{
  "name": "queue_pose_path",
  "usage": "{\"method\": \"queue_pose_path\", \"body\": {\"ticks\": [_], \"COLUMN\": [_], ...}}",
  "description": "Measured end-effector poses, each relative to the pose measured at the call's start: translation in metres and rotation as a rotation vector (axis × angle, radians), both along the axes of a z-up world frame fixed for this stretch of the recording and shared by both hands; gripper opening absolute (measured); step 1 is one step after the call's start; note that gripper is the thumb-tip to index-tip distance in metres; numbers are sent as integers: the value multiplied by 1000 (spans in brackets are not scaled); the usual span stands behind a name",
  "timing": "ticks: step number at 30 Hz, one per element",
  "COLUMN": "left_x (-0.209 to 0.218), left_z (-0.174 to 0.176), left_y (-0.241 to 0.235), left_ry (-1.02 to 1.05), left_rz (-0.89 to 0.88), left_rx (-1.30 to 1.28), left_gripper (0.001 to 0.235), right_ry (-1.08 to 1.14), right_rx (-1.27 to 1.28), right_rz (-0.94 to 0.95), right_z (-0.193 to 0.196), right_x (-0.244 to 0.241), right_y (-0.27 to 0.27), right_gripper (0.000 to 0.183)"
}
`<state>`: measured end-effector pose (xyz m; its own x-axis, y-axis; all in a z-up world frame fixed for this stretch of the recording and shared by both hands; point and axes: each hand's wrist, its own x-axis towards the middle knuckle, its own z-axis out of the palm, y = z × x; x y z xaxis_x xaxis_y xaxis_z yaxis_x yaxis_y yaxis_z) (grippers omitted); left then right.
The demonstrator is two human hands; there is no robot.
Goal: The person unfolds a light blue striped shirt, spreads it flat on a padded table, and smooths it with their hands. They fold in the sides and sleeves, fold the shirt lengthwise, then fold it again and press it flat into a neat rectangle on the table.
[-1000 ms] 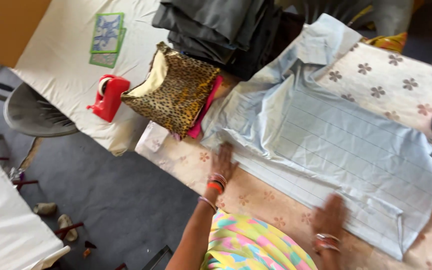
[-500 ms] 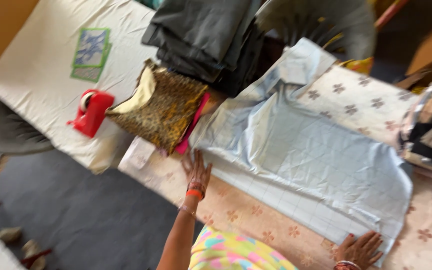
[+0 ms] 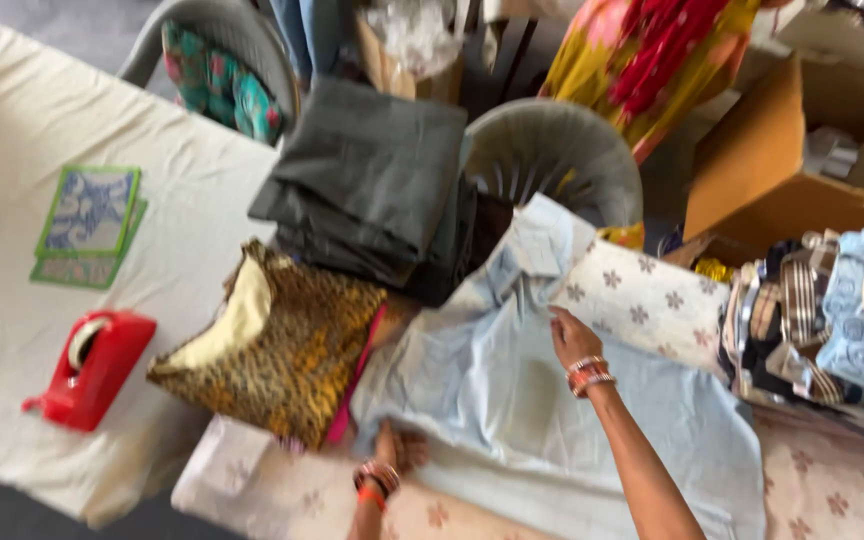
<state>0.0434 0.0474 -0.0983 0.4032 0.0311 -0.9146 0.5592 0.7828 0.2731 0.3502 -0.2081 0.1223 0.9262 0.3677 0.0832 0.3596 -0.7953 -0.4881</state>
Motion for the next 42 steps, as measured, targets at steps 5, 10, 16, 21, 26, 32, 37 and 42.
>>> {"method": "queue_pose_path", "body": {"ticks": [5, 10, 16, 21, 26, 32, 37, 42], "left_x": [12, 3, 7, 6, 4, 12, 20, 27], "left_z": [-25, -54, -19, 30, 29, 54, 93, 57], "left_y": [-3, -12, -21, -11, -12, 3, 1, 4], "left_ry": [26, -1, 80, 113, 89, 117, 190, 200], "left_rz": [97, -91, -75, -147, -108, -161, -99, -38], "left_rx": [-34, -48, 210, 216, 240, 165, 248, 263], "left_gripper": [106, 120, 92, 96, 92, 110, 116, 121], "right_ry": [-112, 182, 145, -51, -5, 406, 449, -23], "right_rx": [-180, -484, -89, 306, 657, 1067, 1008, 205], "right_rz": [73, 3, -194, -219, -360, -879, -843, -382], "right_z": [-11, 51, -98, -53, -50, -146, -205, -128], "right_x": [94, 94, 150, 109, 39, -57, -94, -100], "right_y": [103, 176, 104, 43, -89, -234, -256, -195], "right_gripper": [33, 64, 52, 43, 53, 60, 58, 44]}}
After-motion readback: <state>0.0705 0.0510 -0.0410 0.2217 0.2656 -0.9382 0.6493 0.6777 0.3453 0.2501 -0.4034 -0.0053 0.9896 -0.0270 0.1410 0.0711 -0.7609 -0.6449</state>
